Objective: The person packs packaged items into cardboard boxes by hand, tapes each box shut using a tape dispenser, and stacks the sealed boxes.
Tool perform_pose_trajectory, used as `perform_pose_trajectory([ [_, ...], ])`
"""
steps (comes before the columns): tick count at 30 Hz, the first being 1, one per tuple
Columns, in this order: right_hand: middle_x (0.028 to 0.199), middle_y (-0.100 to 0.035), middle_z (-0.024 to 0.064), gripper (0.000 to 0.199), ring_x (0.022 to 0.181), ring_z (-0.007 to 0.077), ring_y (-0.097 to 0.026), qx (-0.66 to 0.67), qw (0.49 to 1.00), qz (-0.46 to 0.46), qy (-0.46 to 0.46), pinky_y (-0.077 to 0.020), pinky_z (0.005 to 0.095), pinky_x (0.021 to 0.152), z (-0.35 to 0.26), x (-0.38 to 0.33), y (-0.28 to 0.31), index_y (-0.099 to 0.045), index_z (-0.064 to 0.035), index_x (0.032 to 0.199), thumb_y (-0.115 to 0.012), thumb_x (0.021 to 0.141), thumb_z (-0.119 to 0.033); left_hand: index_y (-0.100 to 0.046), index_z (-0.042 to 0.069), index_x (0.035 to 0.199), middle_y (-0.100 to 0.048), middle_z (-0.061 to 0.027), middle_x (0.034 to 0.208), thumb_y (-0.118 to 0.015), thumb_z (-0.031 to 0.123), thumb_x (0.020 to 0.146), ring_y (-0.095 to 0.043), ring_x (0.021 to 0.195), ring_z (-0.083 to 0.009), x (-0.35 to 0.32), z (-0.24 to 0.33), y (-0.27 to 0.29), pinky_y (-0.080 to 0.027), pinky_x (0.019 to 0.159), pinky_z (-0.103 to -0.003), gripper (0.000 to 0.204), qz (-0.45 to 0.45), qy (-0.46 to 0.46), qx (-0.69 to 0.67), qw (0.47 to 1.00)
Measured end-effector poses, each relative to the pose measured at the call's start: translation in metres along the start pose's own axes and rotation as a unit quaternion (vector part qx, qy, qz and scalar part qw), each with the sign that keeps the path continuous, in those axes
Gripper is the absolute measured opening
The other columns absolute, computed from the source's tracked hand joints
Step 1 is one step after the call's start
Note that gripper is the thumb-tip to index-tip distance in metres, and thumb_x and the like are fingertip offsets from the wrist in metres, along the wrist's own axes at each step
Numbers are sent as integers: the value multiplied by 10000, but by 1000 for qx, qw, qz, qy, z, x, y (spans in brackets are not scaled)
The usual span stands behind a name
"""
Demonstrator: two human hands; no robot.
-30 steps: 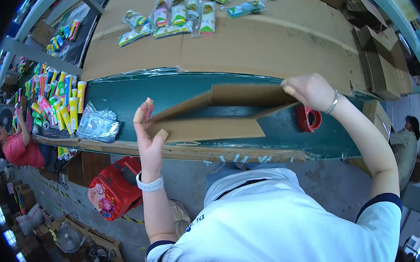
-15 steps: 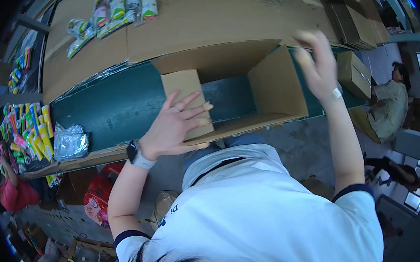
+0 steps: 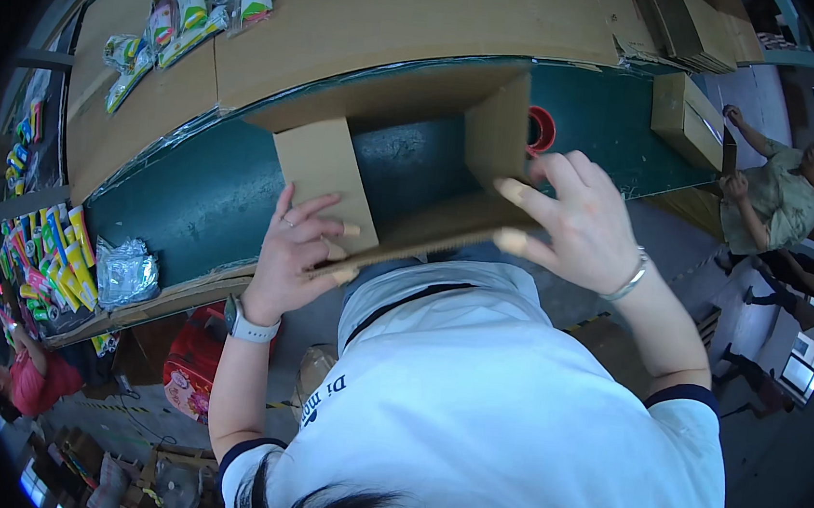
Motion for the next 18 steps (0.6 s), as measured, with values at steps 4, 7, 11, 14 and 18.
perform_pose_trajectory([
  [4,713,-465,49,294,672,200,-531,-17,989,-70,126,-451,323,591,44,-5,4,-594,-99,706,-636,727,-389,-646,91,640,-637,-28,917,-681,363,678,-458,1183,-314,1,8,7,-101,1056,-558,277,-91,-14,17,996],
  [7,539,-436,26,274,472,184,-511,-80,984,29,155,-434,297,448,25,8,-18,-514,-100,534,-636,738,-235,-652,90,654,-637,-28,926,-680,372,676,-455,1188,-317,13,10,17,-80,1056,-565,284,-111,-5,18,994],
  [11,620,-575,73,264,580,280,-590,49,980,-184,63,-483,384,553,6,54,-69,-603,-52,626,-547,808,-236,-649,82,663,-637,-28,918,-678,381,671,-450,1190,-321,12,11,10,-73,1059,-566,301,-113,2,27,993],
  [14,694,-601,93,254,677,303,-600,43,950,-300,78,-489,387,642,25,52,-117,-628,-43,747,-532,826,-265,-627,74,617,-635,-36,894,-688,379,655,-472,1163,-338,8,11,5,-90,1056,-569,313,-81,-28,16,996],
  [18,965,-608,79,213,872,165,-583,417,902,-109,-16,-452,286,773,42,56,-57,-617,-66,993,-524,836,-174,-598,57,880,-480,-134,1178,-722,287,633,-380,1230,-334,-11,5,-13,-197,1049,-472,360,74,96,-41,992],
])
Point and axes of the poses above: each hand's wrist, its own x-axis towards the middle knuckle, its own y-axis out of the back of the hand, z = x × y, the point moved 3 cm from there along x, towards the middle knuckle
